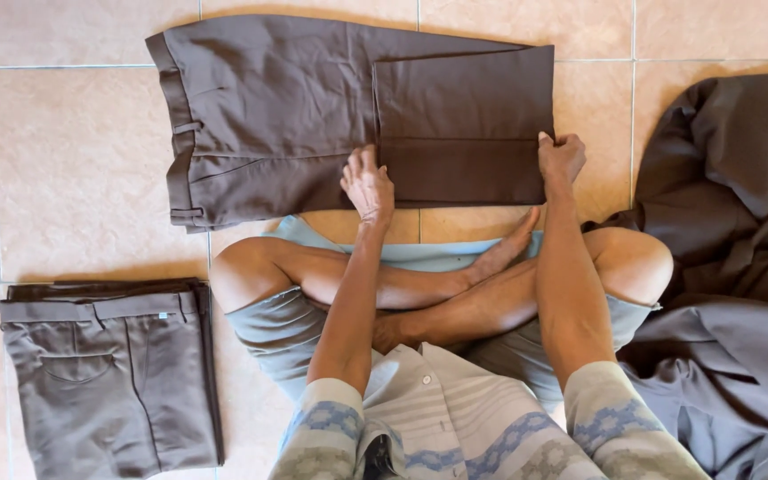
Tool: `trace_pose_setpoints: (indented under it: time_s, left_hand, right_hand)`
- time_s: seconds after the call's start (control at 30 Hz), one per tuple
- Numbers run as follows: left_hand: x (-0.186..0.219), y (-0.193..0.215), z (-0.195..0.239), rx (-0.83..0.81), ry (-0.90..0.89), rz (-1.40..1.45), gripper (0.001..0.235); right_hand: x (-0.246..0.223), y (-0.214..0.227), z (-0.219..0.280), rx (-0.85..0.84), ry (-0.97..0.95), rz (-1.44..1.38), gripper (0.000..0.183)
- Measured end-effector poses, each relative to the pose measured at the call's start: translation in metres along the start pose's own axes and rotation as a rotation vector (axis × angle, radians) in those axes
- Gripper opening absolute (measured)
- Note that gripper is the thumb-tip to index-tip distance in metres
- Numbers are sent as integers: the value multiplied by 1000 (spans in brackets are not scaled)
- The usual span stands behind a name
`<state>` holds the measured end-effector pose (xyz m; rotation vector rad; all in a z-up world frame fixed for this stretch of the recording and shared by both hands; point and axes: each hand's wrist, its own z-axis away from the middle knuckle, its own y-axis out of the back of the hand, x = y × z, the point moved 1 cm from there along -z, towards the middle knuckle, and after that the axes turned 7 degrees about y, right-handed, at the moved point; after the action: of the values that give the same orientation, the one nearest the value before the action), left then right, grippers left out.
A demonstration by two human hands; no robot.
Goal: The person folds a pair of brown trousers by hand on a tiled floor. They smooth the fabric, fold the legs together, and then fold the garment into a compact rectangle. The folded trousers are placed on a stack to the left.
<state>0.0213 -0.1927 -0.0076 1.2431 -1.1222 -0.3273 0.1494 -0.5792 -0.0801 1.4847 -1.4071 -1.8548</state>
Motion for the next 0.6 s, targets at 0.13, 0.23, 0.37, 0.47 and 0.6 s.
trace_pose_setpoints:
  time_s: [0.13,0.23,0.37,0.47,0.6]
  left_hand:
    - [-13,-12,-3,-77,-293,-37,47]
    - [-21,-11,-4,-92,-304,8,52]
    - [-15,1,18,-94,-248,-15,52]
    - [-8,9,41,-107,-156,0,55]
    - [-17,-2,51,-178,-30,143,53]
  right_hand:
    - [-4,18,3,-106,-7,-54,39]
    - [-1,33,4,-166,-30,-189,33]
    - [-6,74,12,-114,26,-330,29]
    - [-9,92,18,-100,31,-363,24]
    - [-73,122,58,-79,39,-541,23]
